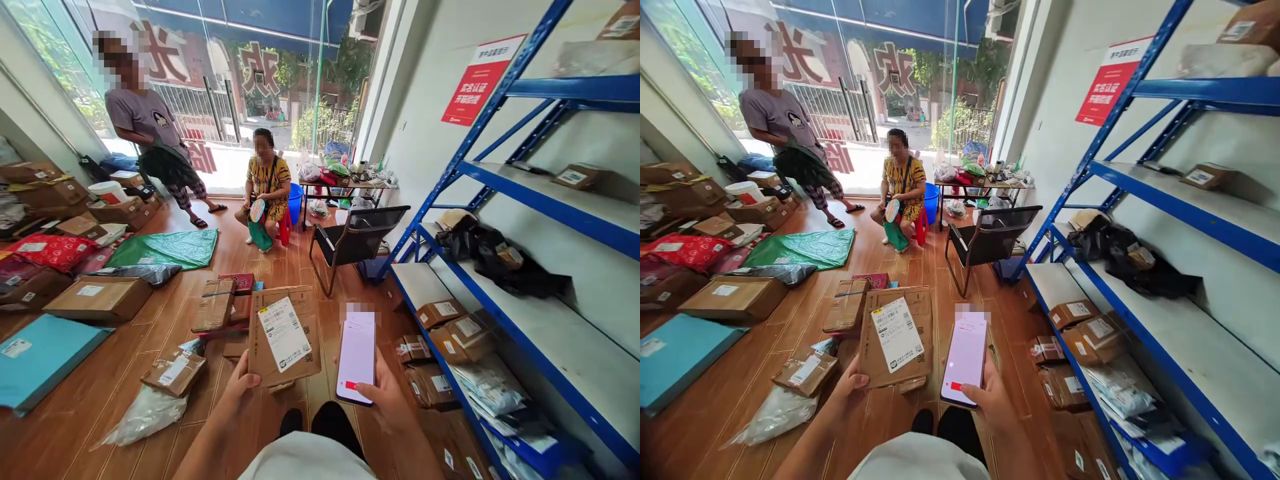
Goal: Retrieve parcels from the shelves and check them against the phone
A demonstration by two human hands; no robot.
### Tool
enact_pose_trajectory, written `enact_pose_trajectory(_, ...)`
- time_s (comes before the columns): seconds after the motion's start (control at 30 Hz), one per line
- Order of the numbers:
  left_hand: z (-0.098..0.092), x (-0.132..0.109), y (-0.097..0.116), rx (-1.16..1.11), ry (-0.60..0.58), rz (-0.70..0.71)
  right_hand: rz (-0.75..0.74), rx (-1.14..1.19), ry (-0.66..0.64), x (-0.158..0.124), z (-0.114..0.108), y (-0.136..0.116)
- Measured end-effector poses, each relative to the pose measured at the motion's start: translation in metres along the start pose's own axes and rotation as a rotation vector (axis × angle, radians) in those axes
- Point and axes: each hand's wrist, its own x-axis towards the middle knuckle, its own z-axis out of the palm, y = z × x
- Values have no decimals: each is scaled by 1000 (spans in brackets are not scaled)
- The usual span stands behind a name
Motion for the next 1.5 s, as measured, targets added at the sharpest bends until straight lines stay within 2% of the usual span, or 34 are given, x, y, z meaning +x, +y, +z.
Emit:
enact_pose_trajectory(0.13, 32, 86, 27, -8, -69, -34, 7, -13, 45, 79, -15, -34)
enact_pose_trajectory(0.27, 64, 178, 33, -23, -61, -49, -7, -12, 31, 167, -46, -70)
enact_pose_trajectory(0.5, 129, 338, 47, -41, -32, -44, 35, -59, -133, 341, -106, -155)
enact_pose_trajectory(0.6, 159, 393, 62, -49, 17, -36, 77, -58, -204, 412, -114, -191)
enact_pose_trajectory(0.7, 183, 439, 81, -71, 65, 26, 114, -68, -269, 479, -109, -216)
enact_pose_trajectory(0.77, 192, 469, 96, -92, 80, 41, 121, -67, -302, 523, -102, -227)
enact_pose_trajectory(0.87, 191, 526, 122, -100, 72, 54, 120, -46, -301, 592, -91, -235)
enact_pose_trajectory(0.97, 176, 601, 153, -73, 28, 58, 110, -29, -265, 665, -78, -237)
enact_pose_trajectory(1.07, 159, 684, 195, -15, 6, 37, 65, -15, -232, 741, -57, -238)
enact_pose_trajectory(1.17, 151, 764, 247, 35, 0, 27, 25, -9, -189, 814, -29, -243)
enact_pose_trajectory(1.33, 155, 875, 325, 62, -118, -46, -10, 26, -112, 920, 10, -259)
enact_pose_trajectory(1.4, 158, 916, 344, 71, -141, -90, -32, 31, -90, 960, 17, -268)
enact_pose_trajectory(1.5, 167, 979, 357, 86, -121, -118, -59, 39, -87, 1018, 16, -285)
